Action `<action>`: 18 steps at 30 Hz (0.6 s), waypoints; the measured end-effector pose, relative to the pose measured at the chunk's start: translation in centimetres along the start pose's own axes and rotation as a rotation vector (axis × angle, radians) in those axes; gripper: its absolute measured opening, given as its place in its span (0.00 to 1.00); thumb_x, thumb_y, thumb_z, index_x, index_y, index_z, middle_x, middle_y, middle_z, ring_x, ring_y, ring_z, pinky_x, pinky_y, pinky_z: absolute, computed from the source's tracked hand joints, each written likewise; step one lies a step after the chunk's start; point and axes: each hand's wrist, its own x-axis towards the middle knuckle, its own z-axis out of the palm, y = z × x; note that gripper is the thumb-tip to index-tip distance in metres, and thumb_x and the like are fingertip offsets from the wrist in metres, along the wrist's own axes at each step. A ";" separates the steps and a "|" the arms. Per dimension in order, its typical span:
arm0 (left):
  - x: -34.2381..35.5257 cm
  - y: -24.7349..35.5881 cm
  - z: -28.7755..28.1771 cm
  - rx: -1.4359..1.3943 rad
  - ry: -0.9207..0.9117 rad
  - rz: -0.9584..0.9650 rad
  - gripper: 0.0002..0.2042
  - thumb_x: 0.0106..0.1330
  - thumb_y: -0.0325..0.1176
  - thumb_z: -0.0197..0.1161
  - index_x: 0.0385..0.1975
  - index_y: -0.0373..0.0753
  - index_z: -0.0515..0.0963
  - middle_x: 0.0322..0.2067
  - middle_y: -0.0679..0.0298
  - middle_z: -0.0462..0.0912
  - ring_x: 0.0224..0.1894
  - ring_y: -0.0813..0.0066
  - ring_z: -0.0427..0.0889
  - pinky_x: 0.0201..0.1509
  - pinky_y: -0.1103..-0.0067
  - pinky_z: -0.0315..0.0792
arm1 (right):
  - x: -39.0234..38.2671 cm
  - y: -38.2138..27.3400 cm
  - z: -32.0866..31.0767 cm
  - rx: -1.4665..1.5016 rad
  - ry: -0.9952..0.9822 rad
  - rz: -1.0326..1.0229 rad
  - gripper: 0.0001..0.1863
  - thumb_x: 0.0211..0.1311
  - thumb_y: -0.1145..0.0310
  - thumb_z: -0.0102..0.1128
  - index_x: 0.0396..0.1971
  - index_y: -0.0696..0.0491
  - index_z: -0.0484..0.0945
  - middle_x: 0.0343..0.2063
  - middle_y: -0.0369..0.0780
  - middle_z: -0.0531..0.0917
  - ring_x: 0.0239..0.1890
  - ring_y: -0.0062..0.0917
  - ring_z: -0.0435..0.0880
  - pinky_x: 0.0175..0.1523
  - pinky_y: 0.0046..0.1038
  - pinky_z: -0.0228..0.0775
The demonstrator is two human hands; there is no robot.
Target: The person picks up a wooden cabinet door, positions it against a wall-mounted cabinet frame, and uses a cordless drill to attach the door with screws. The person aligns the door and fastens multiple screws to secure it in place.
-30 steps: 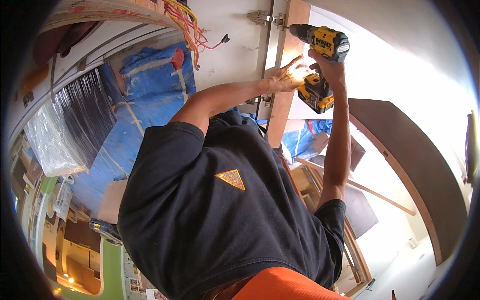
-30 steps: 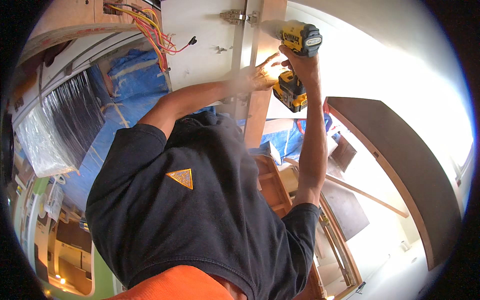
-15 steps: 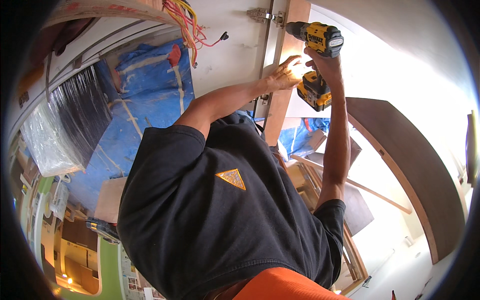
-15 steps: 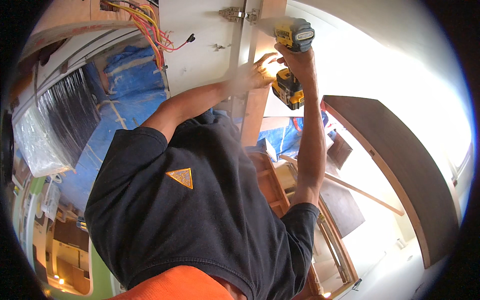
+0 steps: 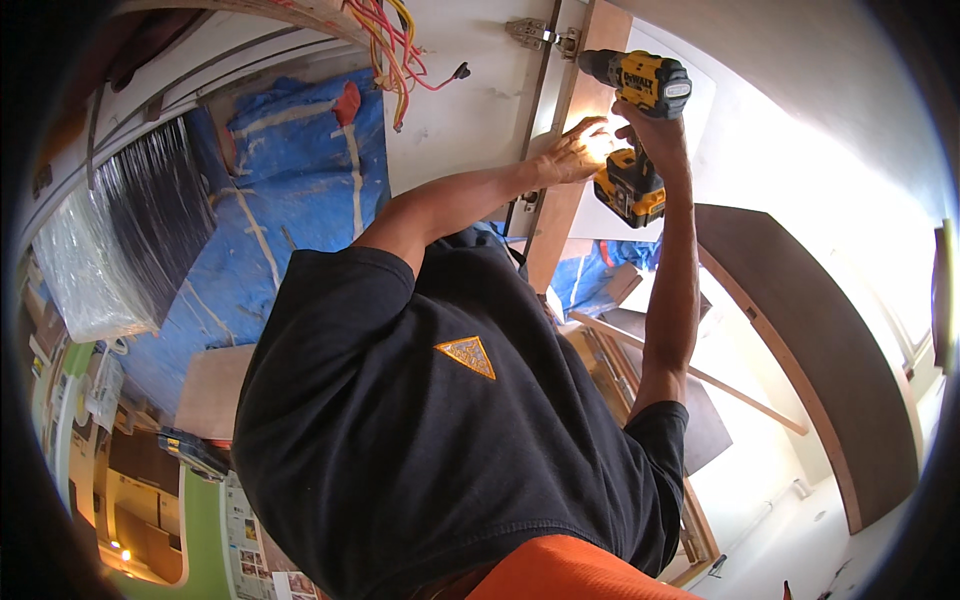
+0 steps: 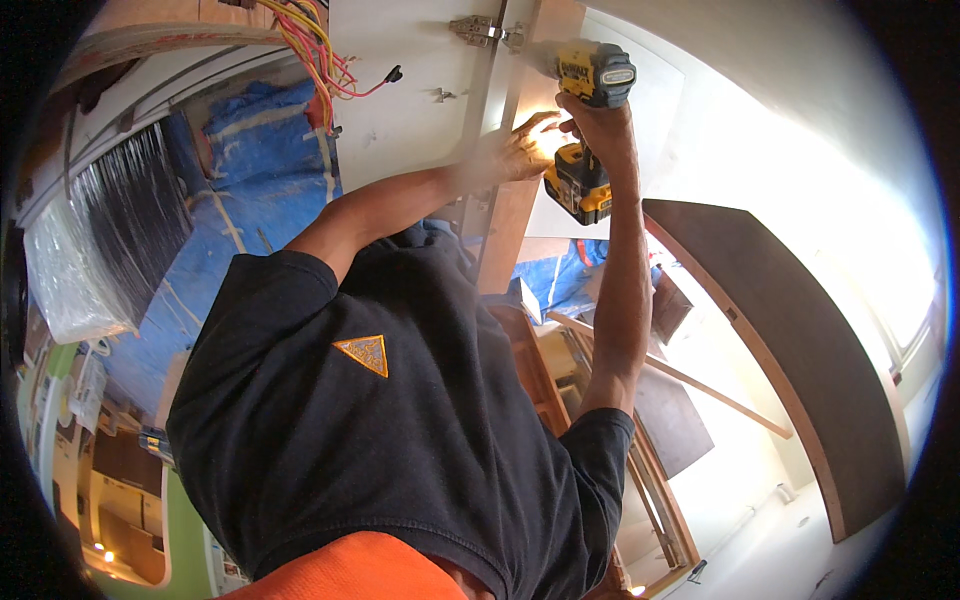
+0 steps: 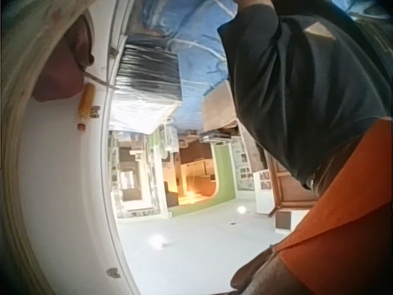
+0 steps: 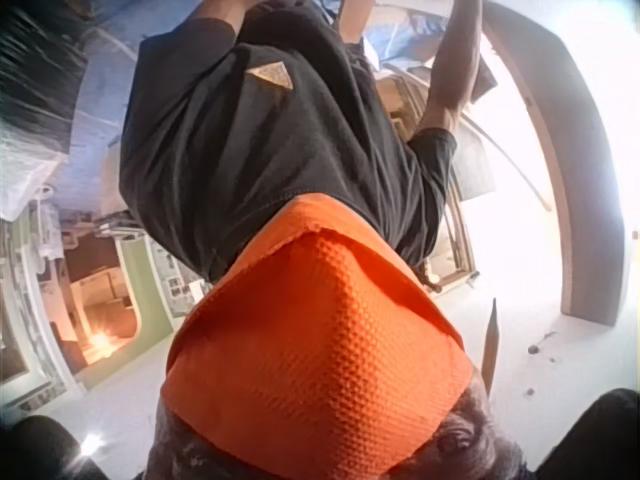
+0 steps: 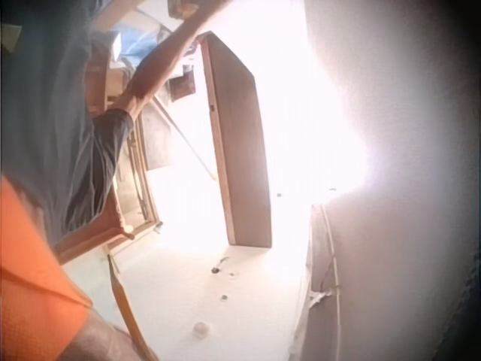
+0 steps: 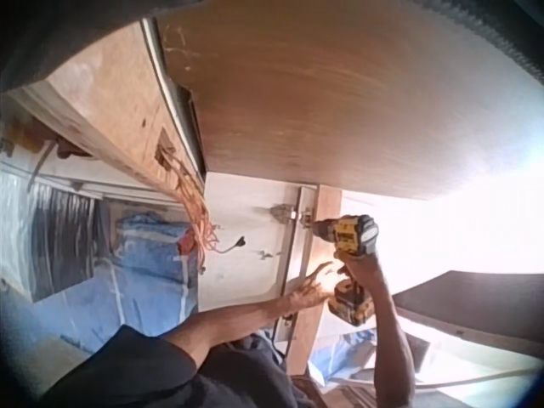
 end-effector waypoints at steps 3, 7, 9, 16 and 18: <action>0.1 0.1 -0.3 -0.079 0.019 -0.027 0.28 0.51 0.31 0.69 0.57 0.52 0.76 0.60 0.58 0.73 0.69 0.54 0.61 0.73 0.62 0.58 | -0.1 -0.1 0.0 -0.005 -0.007 0.004 0.16 0.61 0.66 0.65 0.46 0.57 0.79 0.34 0.38 0.86 0.26 0.20 0.85 0.29 0.20 0.73; 0.2 0.2 -0.9 -0.029 0.022 0.011 0.28 0.50 0.30 0.68 0.56 0.49 0.77 0.58 0.59 0.74 0.68 0.54 0.62 0.73 0.61 0.58 | 0.1 -0.4 -0.1 -0.015 -0.040 0.044 0.17 0.60 0.66 0.66 0.46 0.57 0.79 0.34 0.37 0.86 0.28 0.21 0.85 0.30 0.21 0.73; 0.0 0.3 -1.3 0.003 -0.020 0.019 0.26 0.49 0.31 0.68 0.53 0.47 0.78 0.57 0.60 0.76 0.68 0.55 0.63 0.73 0.60 0.57 | 0.3 -0.5 -0.3 -0.025 -0.060 0.053 0.16 0.59 0.65 0.67 0.44 0.57 0.79 0.32 0.37 0.85 0.28 0.20 0.86 0.30 0.21 0.74; -0.1 0.3 -2.2 0.011 0.129 0.157 0.13 0.46 0.32 0.67 0.33 0.41 0.85 0.50 0.64 0.79 0.63 0.54 0.68 0.72 0.58 0.58 | 1.0 -1.3 -0.6 -0.064 -0.078 0.130 0.16 0.54 0.63 0.69 0.38 0.57 0.80 0.26 0.35 0.83 0.25 0.19 0.83 0.31 0.23 0.75; -0.2 0.1 -1.8 0.079 0.062 0.157 0.13 0.47 0.32 0.66 0.35 0.41 0.85 0.50 0.63 0.79 0.63 0.54 0.69 0.72 0.60 0.58 | 1.0 -1.7 -0.6 -0.039 -0.081 0.144 0.16 0.53 0.63 0.69 0.38 0.57 0.80 0.26 0.35 0.83 0.24 0.18 0.82 0.30 0.23 0.75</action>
